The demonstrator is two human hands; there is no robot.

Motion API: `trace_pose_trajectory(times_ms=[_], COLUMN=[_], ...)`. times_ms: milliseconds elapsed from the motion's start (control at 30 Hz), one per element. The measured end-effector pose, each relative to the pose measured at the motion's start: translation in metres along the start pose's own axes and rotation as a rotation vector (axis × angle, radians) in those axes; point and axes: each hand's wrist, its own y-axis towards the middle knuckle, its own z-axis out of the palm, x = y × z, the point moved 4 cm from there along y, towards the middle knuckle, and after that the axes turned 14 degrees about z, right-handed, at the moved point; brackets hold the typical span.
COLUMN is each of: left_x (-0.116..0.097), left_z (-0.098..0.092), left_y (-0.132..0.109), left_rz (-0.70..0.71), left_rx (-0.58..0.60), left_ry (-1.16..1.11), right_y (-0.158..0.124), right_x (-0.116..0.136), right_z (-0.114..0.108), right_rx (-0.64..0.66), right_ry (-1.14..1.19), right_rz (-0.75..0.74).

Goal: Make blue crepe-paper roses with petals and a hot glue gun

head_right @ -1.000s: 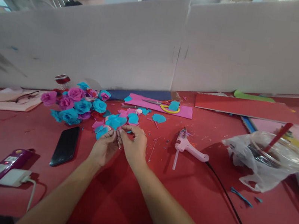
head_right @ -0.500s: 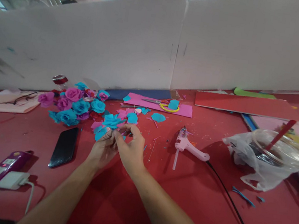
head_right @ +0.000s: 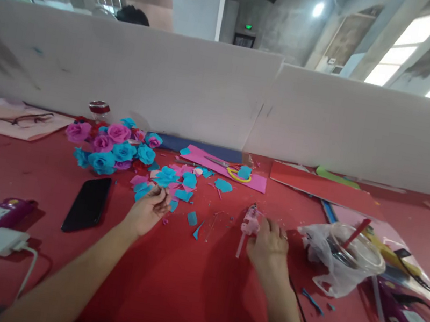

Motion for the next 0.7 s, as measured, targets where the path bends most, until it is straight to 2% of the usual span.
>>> trace_pose_trajectory(times_ms=[67,133,300,400,467,567,600,700], left_x=[-0.002,-0.004,-0.009,-0.009,-0.009,-0.006,-0.005,0.0], left_z=[0.001,0.002,0.005,0.006,0.005,0.004,0.004,0.003], left_y=[0.0,-0.001,-0.001,-0.001,-0.001,-0.001,-0.001,-0.003], left_rz=[0.003,0.013,0.028,0.074,0.137,0.224,0.239,0.236], left_rx=[0.027,0.054,0.077,0.09,0.094,0.078,0.066,0.036], left_ry=[-0.015,-0.041,-0.023,0.076,0.165,0.286,0.319,0.398], right_y=[-0.004,-0.006,0.003,0.008,0.005,-0.012,-0.02,-0.044], right_x=[-0.014,-0.017,-0.015,-0.017,-0.014,-0.002,0.005,0.036], right_z=[0.01,0.016,0.021,0.014,0.001,-0.021,-0.026,-0.029], right_rx=[0.046,0.082,0.13,0.081,-0.001,-0.093,-0.074,0.14], right_ry=[-0.154,-0.21,-0.196,-0.14,-0.015,0.336,0.473,0.837], right_rz=[-0.011,-0.041,-0.083,-0.069,-0.069,-0.026,0.006,0.01])
